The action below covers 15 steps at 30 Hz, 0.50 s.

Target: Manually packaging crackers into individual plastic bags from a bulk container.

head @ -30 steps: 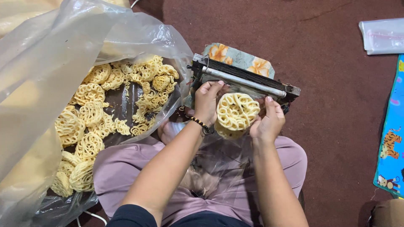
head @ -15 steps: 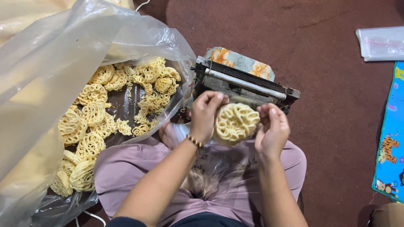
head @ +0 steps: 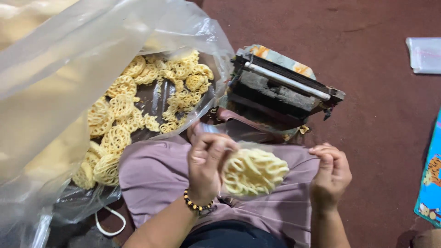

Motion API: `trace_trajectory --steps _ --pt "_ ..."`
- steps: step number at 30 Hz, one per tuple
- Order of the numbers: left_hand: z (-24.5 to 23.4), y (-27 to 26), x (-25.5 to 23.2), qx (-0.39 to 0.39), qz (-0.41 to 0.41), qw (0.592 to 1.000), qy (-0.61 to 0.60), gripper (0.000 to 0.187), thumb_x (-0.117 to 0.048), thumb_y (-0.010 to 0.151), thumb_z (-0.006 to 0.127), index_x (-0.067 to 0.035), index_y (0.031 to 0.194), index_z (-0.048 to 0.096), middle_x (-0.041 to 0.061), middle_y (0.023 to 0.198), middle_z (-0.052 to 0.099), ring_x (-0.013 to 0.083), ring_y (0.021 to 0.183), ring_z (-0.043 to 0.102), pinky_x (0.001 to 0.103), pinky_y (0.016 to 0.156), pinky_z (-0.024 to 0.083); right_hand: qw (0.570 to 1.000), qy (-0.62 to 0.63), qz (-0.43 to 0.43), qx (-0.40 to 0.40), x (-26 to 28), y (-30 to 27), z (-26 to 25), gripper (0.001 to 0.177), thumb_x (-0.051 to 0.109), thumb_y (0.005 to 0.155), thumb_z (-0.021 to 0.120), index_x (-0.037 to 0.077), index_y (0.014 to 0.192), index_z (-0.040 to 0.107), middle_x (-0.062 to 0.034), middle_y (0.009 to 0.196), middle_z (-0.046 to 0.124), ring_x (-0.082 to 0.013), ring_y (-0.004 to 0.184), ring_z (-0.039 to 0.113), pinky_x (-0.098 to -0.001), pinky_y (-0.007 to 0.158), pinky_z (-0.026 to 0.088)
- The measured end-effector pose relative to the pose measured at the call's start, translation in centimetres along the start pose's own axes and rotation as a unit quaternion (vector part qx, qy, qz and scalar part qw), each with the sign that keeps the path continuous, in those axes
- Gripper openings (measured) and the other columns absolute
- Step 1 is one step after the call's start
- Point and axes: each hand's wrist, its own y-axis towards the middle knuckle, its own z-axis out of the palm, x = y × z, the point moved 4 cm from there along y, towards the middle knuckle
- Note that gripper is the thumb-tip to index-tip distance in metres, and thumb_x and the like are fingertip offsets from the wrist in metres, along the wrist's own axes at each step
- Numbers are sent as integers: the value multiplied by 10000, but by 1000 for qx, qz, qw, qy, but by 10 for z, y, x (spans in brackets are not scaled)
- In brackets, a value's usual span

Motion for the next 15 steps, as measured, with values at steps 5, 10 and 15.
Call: trace_trajectory --steps 5,10,15 --pt "-4 -11 -19 -5 32 995 -89 294 -302 1011 672 -57 1168 625 206 1219 660 301 1093 706 399 910 627 803 405 301 317 -17 -104 67 779 255 737 865 -21 1390 543 -124 1332 691 -252 1177 681 -421 1040 552" --pt "-30 -25 -25 62 -55 996 28 314 -132 864 796 -38 1113 631 173 1131 723 237 945 745 305 787 650 759 432 398 282 17 -98 90 751 189 663 908 -81 1271 557 -225 1137 736 -340 1015 736 -444 876 635" --pt "-56 -45 -30 1 28 995 96 249 -162 874 793 -38 1060 682 150 1050 761 218 925 763 300 793 658 746 477 369 282 47 -90 108 787 136 647 894 -96 1315 551 -224 1207 722 -325 1051 716 -435 942 579"
